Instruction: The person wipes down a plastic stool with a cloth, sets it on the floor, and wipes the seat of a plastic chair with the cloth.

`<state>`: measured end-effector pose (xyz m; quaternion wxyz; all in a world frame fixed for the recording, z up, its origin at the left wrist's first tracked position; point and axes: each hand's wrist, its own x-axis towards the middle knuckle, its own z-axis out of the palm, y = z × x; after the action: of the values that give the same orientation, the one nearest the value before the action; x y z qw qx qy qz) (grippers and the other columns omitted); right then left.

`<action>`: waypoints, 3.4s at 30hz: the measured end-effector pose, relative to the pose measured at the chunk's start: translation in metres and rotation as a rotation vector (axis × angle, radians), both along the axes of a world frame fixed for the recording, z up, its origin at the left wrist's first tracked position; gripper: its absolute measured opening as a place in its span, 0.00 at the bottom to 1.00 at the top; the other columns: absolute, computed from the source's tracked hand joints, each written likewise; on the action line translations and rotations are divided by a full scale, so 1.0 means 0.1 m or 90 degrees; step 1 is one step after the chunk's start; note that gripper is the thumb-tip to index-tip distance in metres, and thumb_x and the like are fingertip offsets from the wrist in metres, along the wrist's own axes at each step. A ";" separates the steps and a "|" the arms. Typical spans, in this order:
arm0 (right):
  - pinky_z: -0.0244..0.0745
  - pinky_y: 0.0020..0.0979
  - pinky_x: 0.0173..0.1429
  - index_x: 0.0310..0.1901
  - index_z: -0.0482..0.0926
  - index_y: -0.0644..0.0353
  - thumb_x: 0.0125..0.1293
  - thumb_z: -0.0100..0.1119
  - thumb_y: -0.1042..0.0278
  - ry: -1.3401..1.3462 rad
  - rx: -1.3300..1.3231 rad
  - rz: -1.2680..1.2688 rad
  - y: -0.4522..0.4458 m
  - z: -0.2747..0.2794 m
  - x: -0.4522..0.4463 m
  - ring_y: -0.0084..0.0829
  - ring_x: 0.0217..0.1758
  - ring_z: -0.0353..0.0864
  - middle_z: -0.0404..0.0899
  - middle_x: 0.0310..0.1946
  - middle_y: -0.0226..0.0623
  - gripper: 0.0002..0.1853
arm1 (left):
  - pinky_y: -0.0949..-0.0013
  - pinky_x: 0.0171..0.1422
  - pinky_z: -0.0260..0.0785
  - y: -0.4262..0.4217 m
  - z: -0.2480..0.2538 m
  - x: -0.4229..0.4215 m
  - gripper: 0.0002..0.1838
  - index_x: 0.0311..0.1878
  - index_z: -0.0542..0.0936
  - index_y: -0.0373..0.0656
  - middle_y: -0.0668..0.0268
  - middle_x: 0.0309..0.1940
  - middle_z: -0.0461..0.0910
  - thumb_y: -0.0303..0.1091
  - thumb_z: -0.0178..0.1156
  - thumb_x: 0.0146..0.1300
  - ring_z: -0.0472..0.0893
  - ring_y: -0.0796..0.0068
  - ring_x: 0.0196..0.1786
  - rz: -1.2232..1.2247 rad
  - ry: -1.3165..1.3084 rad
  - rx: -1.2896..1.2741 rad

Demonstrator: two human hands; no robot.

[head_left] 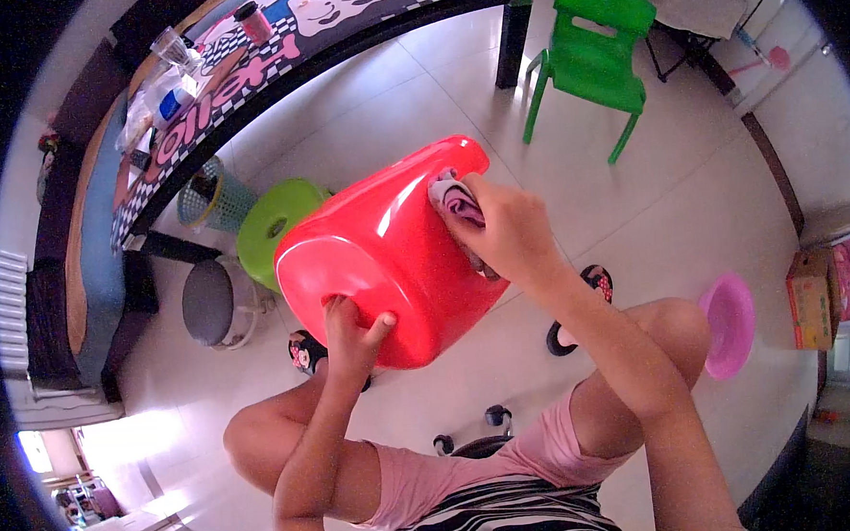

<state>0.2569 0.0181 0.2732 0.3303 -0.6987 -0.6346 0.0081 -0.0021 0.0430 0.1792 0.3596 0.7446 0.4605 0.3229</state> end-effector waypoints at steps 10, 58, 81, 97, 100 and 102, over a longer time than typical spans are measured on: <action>0.75 0.44 0.33 0.41 0.74 0.59 0.56 0.65 0.56 0.118 0.022 0.076 -0.09 0.16 -0.15 0.46 0.29 0.82 0.80 0.24 0.45 0.18 | 0.48 0.57 0.62 0.00 -0.09 -0.01 0.43 0.40 0.78 0.29 0.44 0.41 0.77 0.70 0.64 0.45 0.73 0.42 0.50 -0.008 -0.058 -0.006; 0.74 0.44 0.30 0.48 0.74 0.57 0.56 0.66 0.56 0.124 0.046 0.150 -0.30 0.36 -0.42 0.43 0.26 0.82 0.80 0.24 0.40 0.21 | 0.48 0.60 0.60 -0.02 0.08 0.06 0.48 0.45 0.77 0.31 0.45 0.45 0.77 0.75 0.60 0.44 0.74 0.43 0.53 -0.048 0.011 -0.015; 0.77 0.45 0.34 0.45 0.74 0.58 0.63 0.60 0.54 0.082 -0.118 -0.067 0.08 0.01 0.12 0.46 0.30 0.84 0.81 0.25 0.47 0.17 | 0.49 0.58 0.62 -0.03 0.05 0.01 0.41 0.45 0.77 0.30 0.45 0.45 0.78 0.65 0.67 0.45 0.74 0.43 0.53 -0.049 -0.001 -0.015; 0.74 0.41 0.34 0.46 0.75 0.57 0.53 0.68 0.63 0.080 -0.018 0.124 -0.19 0.36 -0.41 0.44 0.32 0.82 0.80 0.27 0.42 0.19 | 0.48 0.63 0.60 0.00 0.09 0.06 0.48 0.50 0.76 0.35 0.49 0.47 0.79 0.71 0.65 0.38 0.76 0.46 0.55 -0.129 0.154 0.142; 0.75 0.41 0.34 0.45 0.75 0.58 0.53 0.68 0.63 0.089 -0.018 0.120 -0.19 0.37 -0.41 0.45 0.32 0.82 0.81 0.27 0.42 0.19 | 0.48 0.63 0.60 -0.01 0.13 0.09 0.48 0.50 0.76 0.35 0.49 0.47 0.79 0.72 0.65 0.38 0.76 0.47 0.55 -0.125 0.133 0.161; 0.75 0.41 0.34 0.44 0.75 0.57 0.54 0.67 0.63 0.092 -0.012 0.102 -0.18 0.35 -0.41 0.45 0.32 0.82 0.81 0.27 0.43 0.18 | 0.48 0.62 0.60 0.00 0.12 0.09 0.48 0.51 0.76 0.35 0.49 0.48 0.79 0.71 0.65 0.38 0.76 0.47 0.55 -0.122 0.132 0.154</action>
<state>0.2161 0.0001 0.3085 0.3669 -0.6464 -0.6629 0.0907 0.0065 0.0425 0.1915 0.2472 0.8521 0.3801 0.2614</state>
